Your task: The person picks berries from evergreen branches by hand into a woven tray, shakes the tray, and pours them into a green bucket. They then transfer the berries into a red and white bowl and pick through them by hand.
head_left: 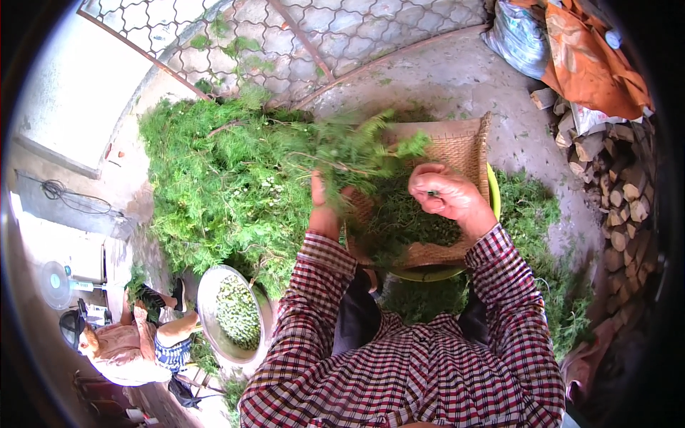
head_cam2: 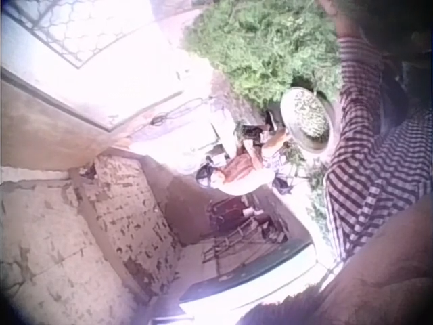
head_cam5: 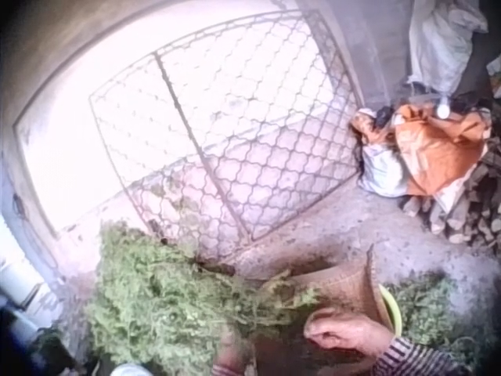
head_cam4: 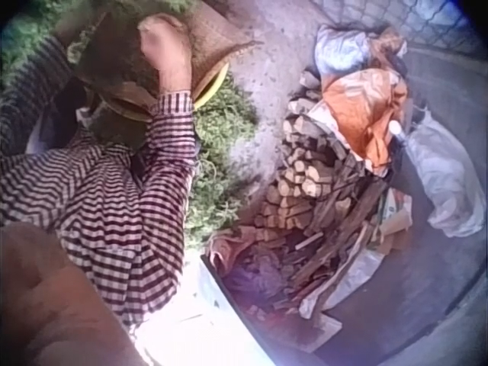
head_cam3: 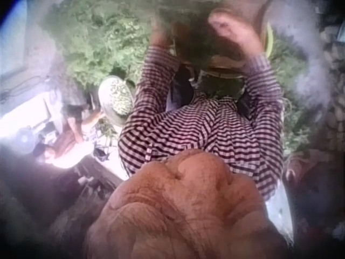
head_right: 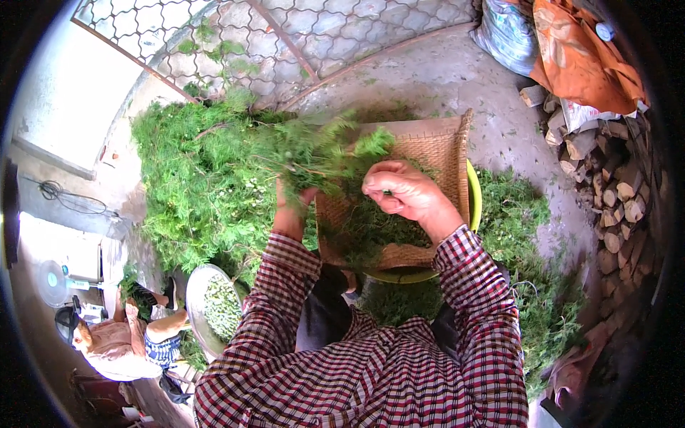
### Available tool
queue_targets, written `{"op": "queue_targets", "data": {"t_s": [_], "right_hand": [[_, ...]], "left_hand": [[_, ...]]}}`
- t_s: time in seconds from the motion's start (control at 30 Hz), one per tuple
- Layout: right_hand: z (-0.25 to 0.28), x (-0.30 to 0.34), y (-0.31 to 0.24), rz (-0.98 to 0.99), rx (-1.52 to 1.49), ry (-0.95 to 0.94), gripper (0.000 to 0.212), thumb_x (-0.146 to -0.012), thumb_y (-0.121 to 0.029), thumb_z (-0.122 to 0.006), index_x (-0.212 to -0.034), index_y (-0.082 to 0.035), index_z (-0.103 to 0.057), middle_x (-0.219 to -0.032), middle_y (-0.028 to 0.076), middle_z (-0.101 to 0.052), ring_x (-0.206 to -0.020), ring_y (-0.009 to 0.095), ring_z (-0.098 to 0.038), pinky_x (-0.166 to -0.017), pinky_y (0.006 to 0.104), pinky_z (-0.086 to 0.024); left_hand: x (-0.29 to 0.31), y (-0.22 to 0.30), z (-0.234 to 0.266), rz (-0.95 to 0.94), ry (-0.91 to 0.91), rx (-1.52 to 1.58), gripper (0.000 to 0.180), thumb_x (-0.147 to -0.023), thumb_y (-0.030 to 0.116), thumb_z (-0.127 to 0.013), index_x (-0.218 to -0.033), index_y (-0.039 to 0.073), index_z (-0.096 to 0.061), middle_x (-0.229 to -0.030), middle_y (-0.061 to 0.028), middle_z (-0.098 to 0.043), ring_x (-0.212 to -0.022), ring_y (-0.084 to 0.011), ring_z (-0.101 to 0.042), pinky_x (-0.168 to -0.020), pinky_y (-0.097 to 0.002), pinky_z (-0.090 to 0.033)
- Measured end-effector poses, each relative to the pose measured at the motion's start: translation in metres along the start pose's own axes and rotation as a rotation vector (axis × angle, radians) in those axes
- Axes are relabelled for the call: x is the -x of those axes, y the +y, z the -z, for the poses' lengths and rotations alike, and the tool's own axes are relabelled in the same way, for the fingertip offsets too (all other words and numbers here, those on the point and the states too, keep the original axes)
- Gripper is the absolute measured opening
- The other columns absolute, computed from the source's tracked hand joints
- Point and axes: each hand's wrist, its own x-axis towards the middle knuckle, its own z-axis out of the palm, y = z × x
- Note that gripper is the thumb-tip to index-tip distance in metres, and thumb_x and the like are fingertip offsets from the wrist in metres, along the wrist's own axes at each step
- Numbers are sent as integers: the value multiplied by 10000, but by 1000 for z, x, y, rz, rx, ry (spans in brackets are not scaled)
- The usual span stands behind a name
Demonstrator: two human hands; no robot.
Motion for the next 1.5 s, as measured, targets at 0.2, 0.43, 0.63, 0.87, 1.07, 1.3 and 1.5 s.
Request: {"op": "queue_targets", "data": {"t_s": [0.2,0.43,0.63,0.87,1.07,1.3,1.5], "right_hand": [[25,6,4,323,1453,144,289,-693,-87,-673,-970,-26,-619,-810,43,-623,-714,117,-570,-662,238,-474],[-2,2,10,751,951,267,205,-694,-18,-668,-892,-18,-614,-813,39,-590,-675,94,-552,-599,218,-467],[-7,-2,13,828,1178,236,258,-649,-2,-675,-890,-43,-592,-771,70,-553,-645,182,-549,-555,274,-452],[-6,3,11,817,1347,189,249,-617,-11,-671,-842,-55,-574,-783,94,-547,-711,274,-554,-608,344,-460],[-12,10,13,817,1602,123,135,-672,-70,-626,-788,-49,-560,-782,95,-532,-718,280,-541,-616,364,-447],[5,13,10,712,1383,60,224,-696,-22,-570,-918,7,-574,-878,135,-577,-747,261,-561,-651,327,-465],[-12,19,3,747,1221,308,516,-732,-179,-630,-1193,-27,-454,-1153,224,-478,-952,309,-546,-755,365,-471]], "left_hand": [[16,17,-15,-20,-234,129,302,-851,300,-427,-992,57,-538,-897,-84,-576,-778,-222,-560,-685,-380,-482],[9,3,-23,18,-209,-4,286,-847,218,-407,-949,3,-566,-831,-101,-594,-656,-200,-578,-555,-311,-498],[14,-9,-38,-43,-321,-62,199,-805,126,-488,-891,-12,-604,-812,-63,-609,-674,-151,-573,-604,-273,-477],[12,-11,-38,-83,-306,-126,171,-801,105,-509,-847,-17,-620,-796,-59,-611,-646,-132,-557,-573,-257,-453],[-1,-18,-29,-371,-306,-389,150,-785,87,-518,-814,-25,-613,-768,-64,-607,-646,-137,-560,-581,-269,-459],[-11,0,-13,-158,-233,-232,297,-850,216,-442,-959,-21,-585,-878,-97,-602,-712,-170,-577,-612,-287,-488],[-15,-26,-23,50,-255,85,200,-770,79,-584,-940,-25,-573,-846,-89,-599,-701,-190,-592,-654,-328,-523]]}}
